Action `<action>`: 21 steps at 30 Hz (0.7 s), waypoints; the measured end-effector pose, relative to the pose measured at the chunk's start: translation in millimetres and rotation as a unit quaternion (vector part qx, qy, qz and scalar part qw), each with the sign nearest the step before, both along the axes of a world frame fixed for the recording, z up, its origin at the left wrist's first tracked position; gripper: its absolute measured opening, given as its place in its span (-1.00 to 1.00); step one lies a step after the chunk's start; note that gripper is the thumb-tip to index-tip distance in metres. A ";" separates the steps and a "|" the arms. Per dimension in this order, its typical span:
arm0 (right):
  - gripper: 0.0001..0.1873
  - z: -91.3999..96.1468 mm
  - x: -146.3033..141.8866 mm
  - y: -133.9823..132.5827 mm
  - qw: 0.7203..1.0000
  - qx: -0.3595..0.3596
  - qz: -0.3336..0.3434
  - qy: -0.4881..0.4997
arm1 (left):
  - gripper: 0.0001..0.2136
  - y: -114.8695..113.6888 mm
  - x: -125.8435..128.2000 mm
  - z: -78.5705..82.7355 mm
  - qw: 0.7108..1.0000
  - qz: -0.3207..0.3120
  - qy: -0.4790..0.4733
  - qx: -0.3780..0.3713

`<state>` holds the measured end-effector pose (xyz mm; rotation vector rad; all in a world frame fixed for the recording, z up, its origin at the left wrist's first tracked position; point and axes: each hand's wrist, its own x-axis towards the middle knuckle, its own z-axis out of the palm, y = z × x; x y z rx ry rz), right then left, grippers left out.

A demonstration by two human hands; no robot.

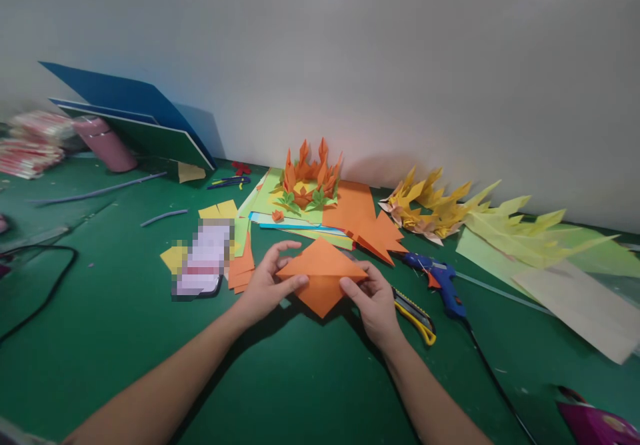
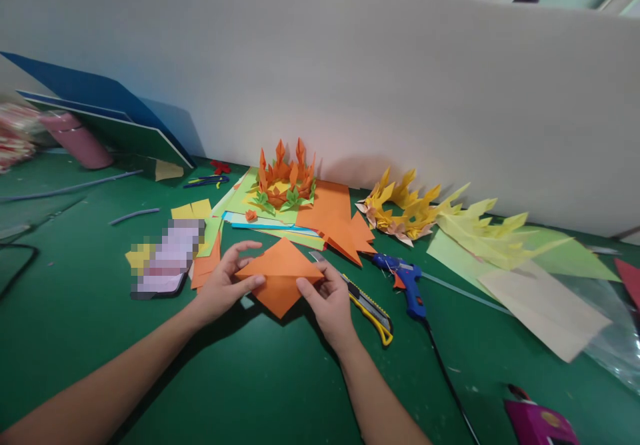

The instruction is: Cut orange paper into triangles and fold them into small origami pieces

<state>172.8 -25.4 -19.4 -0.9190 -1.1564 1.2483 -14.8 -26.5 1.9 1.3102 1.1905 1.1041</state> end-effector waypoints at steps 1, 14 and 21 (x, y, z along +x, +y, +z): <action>-0.69 1.1 -0.8 -0.9 1.000 -0.014 0.011 0.022 | -0.54 -0.5 0.4 1.2 1.000 0.004 -0.011 0.001; -0.87 0.2 1.0 2.6 0.995 0.017 -0.012 -0.101 | -0.65 1.5 -0.8 -1.9 0.996 0.047 0.016 -0.069; -0.80 -1.4 -4.5 -0.4 0.998 -0.012 0.005 -0.067 | -0.64 -1.4 4.4 -2.6 0.996 0.048 -0.010 -0.071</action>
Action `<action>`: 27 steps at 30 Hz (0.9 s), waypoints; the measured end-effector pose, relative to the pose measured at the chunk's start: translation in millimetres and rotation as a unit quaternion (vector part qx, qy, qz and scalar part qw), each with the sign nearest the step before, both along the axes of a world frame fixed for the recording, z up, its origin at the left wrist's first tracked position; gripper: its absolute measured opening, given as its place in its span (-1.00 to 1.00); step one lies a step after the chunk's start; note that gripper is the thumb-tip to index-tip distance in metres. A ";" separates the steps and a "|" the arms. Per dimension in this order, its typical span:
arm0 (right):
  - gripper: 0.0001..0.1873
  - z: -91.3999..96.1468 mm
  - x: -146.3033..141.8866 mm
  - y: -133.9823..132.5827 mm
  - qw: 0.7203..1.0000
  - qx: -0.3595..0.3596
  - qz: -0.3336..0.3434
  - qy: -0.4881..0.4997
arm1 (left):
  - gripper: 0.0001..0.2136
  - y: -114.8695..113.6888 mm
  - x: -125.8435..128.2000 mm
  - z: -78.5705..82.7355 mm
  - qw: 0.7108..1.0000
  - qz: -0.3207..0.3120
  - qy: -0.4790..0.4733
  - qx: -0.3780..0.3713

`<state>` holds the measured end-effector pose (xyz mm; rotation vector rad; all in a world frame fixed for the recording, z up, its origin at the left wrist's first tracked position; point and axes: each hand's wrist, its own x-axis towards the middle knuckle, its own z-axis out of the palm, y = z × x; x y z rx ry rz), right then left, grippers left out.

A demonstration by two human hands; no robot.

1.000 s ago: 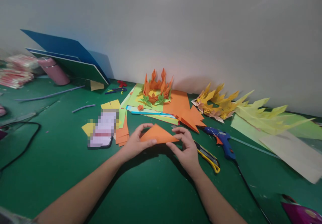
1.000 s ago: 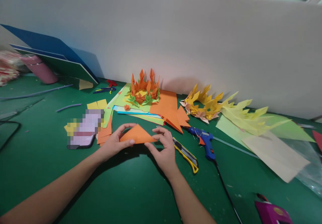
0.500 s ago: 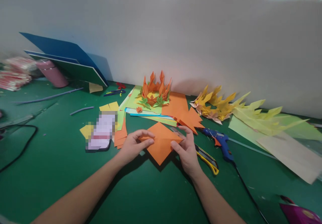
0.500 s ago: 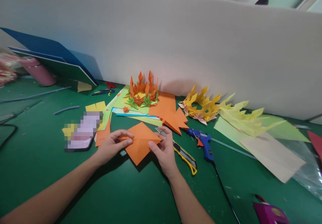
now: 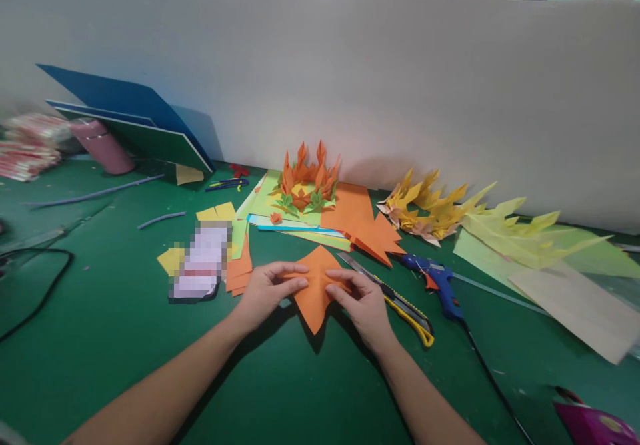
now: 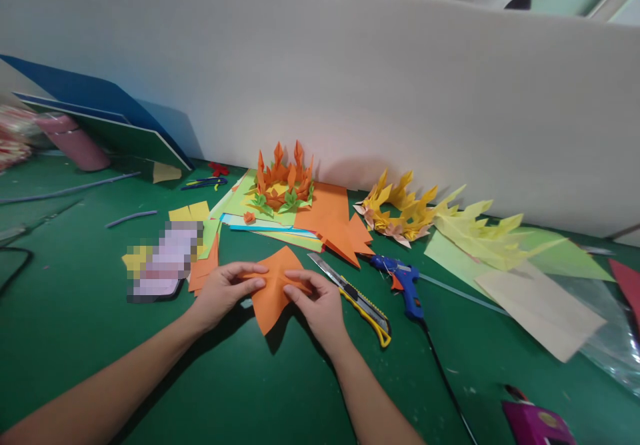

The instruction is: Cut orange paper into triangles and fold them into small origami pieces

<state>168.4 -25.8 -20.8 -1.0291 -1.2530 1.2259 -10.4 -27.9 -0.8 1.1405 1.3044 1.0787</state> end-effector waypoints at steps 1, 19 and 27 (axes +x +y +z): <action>-0.79 -0.3 -0.7 -0.2 1.000 -0.003 0.001 0.007 | -0.65 -0.7 0.8 -0.7 1.000 -0.006 0.000 0.001; -0.87 0.4 -7.3 -5.3 0.999 -0.036 0.011 0.017 | -0.88 -3.6 5.9 -6.7 0.988 -0.030 0.057 0.139; -0.97 1.5 -6.2 -4.7 0.999 0.032 0.030 -0.007 | -0.90 -9.9 10.4 -1.4 0.984 -0.075 0.078 0.142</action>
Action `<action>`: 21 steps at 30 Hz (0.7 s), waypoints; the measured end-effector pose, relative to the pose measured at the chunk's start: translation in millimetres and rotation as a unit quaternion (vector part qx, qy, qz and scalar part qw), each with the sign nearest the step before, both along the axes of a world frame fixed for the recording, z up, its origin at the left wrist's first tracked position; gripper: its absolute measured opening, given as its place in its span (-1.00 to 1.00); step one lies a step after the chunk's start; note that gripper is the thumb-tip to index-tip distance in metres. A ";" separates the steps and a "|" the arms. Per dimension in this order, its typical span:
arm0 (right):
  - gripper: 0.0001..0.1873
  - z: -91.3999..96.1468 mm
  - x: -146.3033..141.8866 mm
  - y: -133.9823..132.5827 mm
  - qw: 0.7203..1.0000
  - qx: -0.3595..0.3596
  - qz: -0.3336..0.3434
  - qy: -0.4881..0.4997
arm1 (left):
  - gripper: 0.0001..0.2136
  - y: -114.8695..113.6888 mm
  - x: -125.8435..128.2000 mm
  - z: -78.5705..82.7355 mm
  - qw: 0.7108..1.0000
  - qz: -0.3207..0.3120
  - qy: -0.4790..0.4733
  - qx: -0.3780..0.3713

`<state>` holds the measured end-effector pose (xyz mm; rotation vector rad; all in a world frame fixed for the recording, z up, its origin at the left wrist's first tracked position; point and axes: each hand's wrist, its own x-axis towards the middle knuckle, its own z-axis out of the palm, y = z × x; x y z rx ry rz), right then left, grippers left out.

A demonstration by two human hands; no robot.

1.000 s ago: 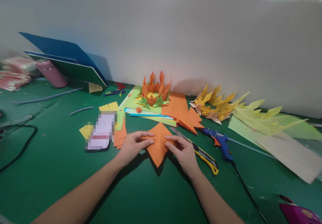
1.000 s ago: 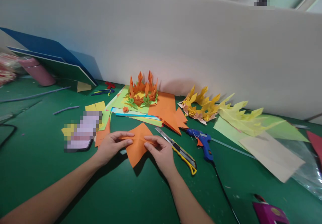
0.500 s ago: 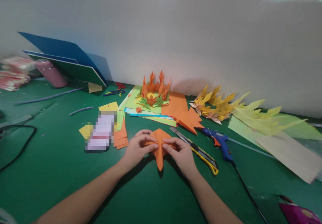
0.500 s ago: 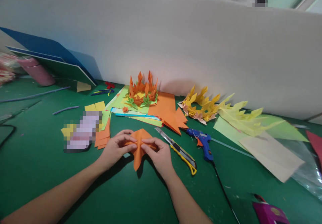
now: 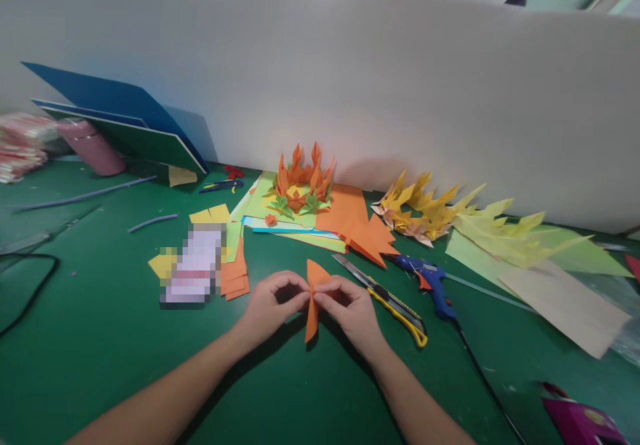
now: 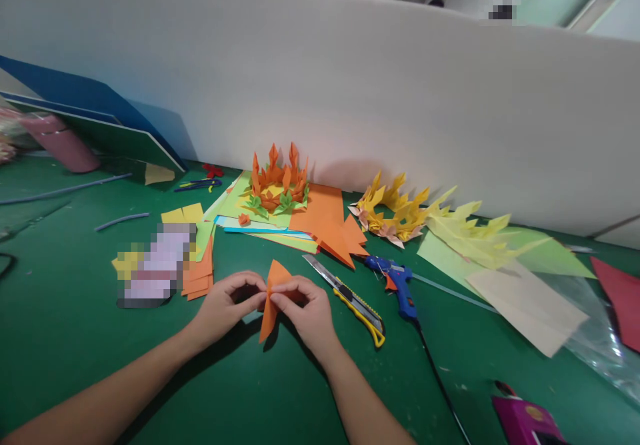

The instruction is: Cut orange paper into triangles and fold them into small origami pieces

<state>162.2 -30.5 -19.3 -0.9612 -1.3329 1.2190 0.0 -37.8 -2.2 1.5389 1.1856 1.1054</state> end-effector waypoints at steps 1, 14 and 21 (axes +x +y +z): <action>-0.97 -0.6 0.2 0.3 1.000 0.010 -0.006 -0.006 | -0.91 0.0 0.0 0.7 1.000 0.002 0.011 0.017; -0.91 13.1 0.7 -16.4 0.968 0.168 -0.078 -0.167 | -0.89 -3.2 3.1 5.6 0.987 -0.014 0.099 0.123; -0.90 7.8 -3.3 -16.9 0.972 0.165 -0.072 -0.148 | -0.91 -3.8 6.1 4.3 0.986 -0.019 0.107 0.123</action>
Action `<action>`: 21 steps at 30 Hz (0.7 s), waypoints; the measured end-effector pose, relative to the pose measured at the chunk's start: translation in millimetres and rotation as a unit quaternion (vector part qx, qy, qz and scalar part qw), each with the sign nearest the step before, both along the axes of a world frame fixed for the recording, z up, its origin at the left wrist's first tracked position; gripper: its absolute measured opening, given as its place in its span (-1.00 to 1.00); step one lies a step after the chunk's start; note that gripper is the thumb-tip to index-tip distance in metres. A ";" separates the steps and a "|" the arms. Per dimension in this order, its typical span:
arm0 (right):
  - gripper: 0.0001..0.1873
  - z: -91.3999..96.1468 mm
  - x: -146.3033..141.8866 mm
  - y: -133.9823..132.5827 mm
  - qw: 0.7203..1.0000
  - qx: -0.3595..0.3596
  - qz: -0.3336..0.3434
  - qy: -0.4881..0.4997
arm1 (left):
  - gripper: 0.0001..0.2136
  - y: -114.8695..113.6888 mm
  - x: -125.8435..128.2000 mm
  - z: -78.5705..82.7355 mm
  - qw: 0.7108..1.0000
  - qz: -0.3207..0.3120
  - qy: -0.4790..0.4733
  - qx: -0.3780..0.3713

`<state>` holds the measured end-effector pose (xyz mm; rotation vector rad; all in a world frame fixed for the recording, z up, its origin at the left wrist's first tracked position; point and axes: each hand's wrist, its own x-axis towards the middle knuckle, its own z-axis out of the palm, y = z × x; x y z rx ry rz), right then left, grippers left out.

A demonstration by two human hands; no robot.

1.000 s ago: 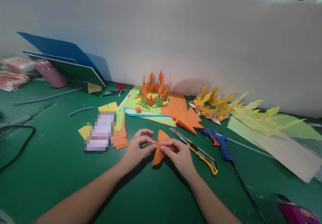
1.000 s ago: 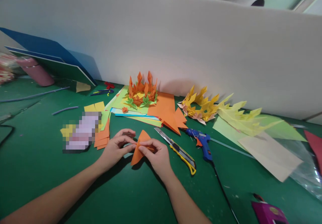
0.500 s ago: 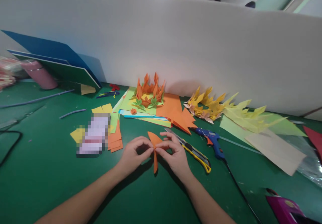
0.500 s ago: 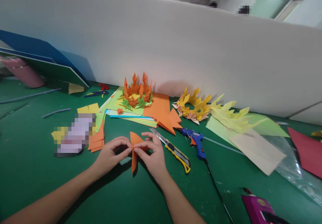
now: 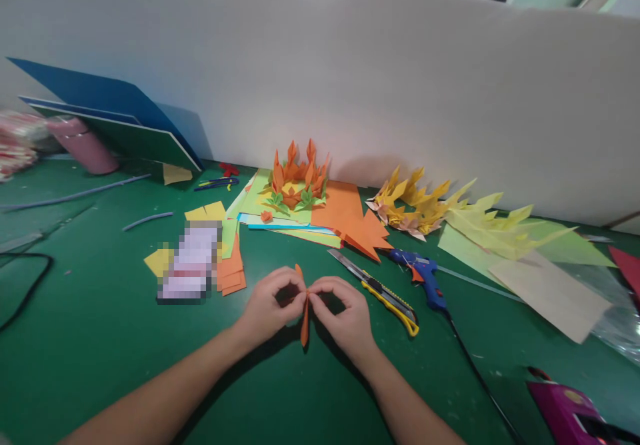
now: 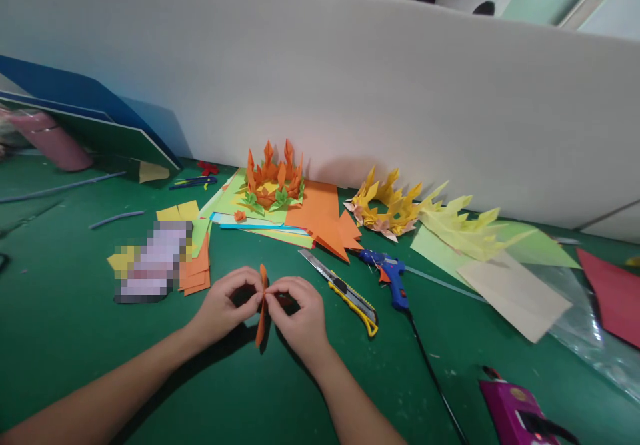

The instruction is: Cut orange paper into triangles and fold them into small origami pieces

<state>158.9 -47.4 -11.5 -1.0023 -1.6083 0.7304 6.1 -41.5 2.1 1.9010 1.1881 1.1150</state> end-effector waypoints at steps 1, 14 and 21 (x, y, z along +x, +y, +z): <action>-0.90 -0.4 0.0 1.1 1.000 -0.001 0.006 0.002 | -0.92 -0.3 0.5 -0.4 1.000 0.004 0.003 0.004; -0.90 -4.1 3.1 3.5 0.999 -0.012 0.044 0.029 | -0.94 -5.5 2.3 0.0 0.998 0.008 0.032 0.058; -0.89 -1.3 5.4 5.0 0.996 -0.054 0.055 0.052 | -0.91 -4.6 1.0 -2.3 0.998 -0.021 0.049 0.032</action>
